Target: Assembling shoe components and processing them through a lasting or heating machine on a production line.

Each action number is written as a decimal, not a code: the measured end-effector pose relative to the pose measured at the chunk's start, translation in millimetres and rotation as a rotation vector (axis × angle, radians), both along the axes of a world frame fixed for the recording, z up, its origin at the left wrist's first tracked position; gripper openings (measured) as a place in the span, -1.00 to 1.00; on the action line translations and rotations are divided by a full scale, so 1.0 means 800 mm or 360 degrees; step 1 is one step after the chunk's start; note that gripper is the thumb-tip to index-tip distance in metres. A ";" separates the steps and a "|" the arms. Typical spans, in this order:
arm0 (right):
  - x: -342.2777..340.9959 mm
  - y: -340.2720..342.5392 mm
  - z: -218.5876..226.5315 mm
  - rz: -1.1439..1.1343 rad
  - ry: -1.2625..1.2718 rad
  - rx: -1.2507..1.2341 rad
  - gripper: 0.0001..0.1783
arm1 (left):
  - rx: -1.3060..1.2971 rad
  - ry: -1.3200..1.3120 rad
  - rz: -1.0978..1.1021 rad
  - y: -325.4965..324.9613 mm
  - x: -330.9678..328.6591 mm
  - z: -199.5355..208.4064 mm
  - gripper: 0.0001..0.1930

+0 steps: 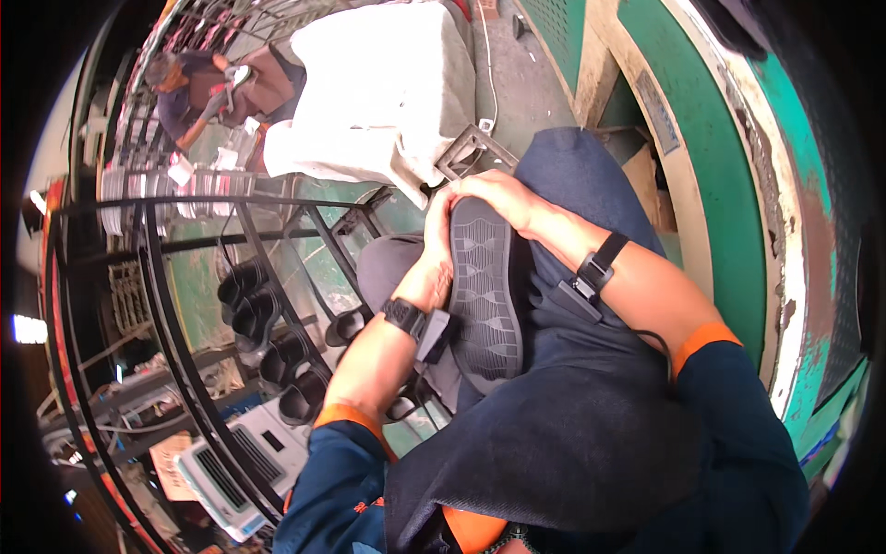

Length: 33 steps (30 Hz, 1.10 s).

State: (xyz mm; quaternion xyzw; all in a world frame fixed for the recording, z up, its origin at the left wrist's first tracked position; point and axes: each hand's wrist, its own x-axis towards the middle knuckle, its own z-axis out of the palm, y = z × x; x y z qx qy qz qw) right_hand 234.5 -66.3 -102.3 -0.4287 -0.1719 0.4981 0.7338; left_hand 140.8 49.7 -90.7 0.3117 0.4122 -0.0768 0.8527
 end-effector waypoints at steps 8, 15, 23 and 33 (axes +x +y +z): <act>-0.015 -0.010 0.037 -0.0066 -0.0416 0.0016 -0.64 | 0.0187 -0.0115 0.0267 -0.015 -0.018 0.035 -0.55; -0.009 -0.006 0.050 -0.0041 -0.0246 0.0106 -0.58 | 0.0470 -0.0368 0.0205 -0.001 -0.035 0.040 -0.51; 0.054 0.029 0.020 -0.0433 0.0555 -0.0295 -0.29 | -0.0358 -0.0782 0.0183 -0.036 -0.155 0.053 -0.51; 0.016 0.048 0.046 -0.0587 0.0174 -0.0007 -0.48 | -0.0834 -0.0680 0.0490 -0.050 -0.222 0.033 -0.31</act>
